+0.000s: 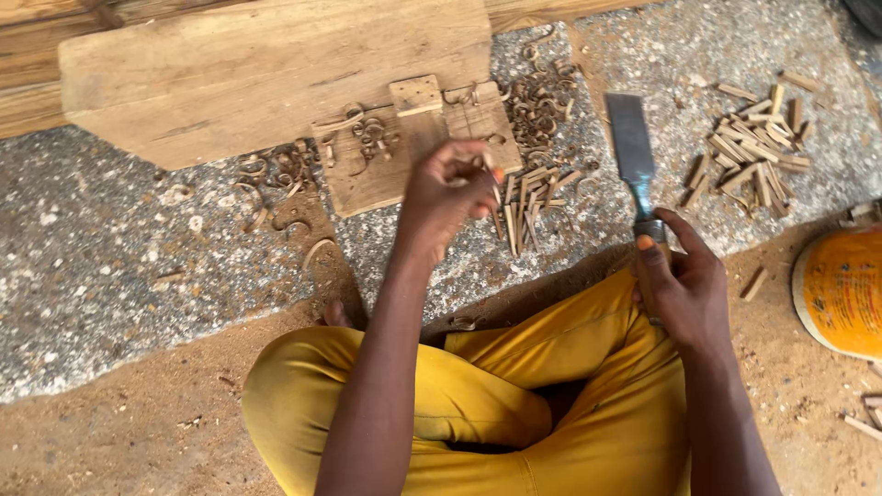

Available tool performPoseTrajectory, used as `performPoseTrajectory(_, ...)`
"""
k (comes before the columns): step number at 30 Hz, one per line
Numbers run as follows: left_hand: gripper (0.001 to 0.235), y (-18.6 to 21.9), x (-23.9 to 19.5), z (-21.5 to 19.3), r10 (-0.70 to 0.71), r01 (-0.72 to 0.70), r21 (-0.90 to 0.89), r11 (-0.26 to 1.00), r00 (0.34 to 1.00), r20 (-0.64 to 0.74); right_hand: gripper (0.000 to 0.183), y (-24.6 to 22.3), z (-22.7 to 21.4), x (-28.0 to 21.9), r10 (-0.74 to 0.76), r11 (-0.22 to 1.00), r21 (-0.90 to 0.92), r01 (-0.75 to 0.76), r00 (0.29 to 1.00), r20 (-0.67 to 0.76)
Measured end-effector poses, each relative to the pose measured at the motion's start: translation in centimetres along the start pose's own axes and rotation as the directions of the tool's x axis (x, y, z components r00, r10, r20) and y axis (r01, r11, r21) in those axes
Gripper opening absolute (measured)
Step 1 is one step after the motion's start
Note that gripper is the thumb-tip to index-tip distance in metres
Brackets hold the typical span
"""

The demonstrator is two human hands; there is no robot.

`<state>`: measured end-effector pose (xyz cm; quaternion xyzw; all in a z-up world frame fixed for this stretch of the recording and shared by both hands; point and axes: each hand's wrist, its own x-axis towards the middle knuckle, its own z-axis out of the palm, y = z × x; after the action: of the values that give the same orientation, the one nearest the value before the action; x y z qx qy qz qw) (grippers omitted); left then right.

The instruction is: The person sits on the ground and uses a chisel to carve a small rectangular piece of wood. They repeatedly strike the chisel with their hand to shape the wood, creating shavings that accumulate on the floor. The person occasionally pauses to inspect the piece or adjust their grip.

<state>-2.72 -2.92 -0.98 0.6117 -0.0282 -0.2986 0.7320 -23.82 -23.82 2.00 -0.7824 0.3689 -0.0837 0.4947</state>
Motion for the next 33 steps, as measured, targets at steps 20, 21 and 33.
performPoseTrajectory(20, 0.022, 0.0, -1.4, 0.8, 0.213, -0.225, 0.513, 0.828, 0.973, 0.083, 0.061, -0.4, 0.3, -0.1, 0.045, 0.995, -0.085, -0.046, 0.999, -0.021)
performPoseTrajectory(21, 0.021, 0.2, -2.1, 0.7, 0.271, -0.292, 0.558, 0.777, 0.955, 0.123, 0.062, -0.3, 0.2, -0.1, 0.033, 0.997, -0.075, -0.034, 0.999, -0.020)
performPoseTrajectory(33, 0.026, -3.4, -5.7, 2.1, 0.191, -0.307, 0.739, 0.600, 0.952, 0.240, 0.066, 0.6, 1.3, -0.1, -0.087, 0.962, -0.264, 0.063, 0.993, -0.081)
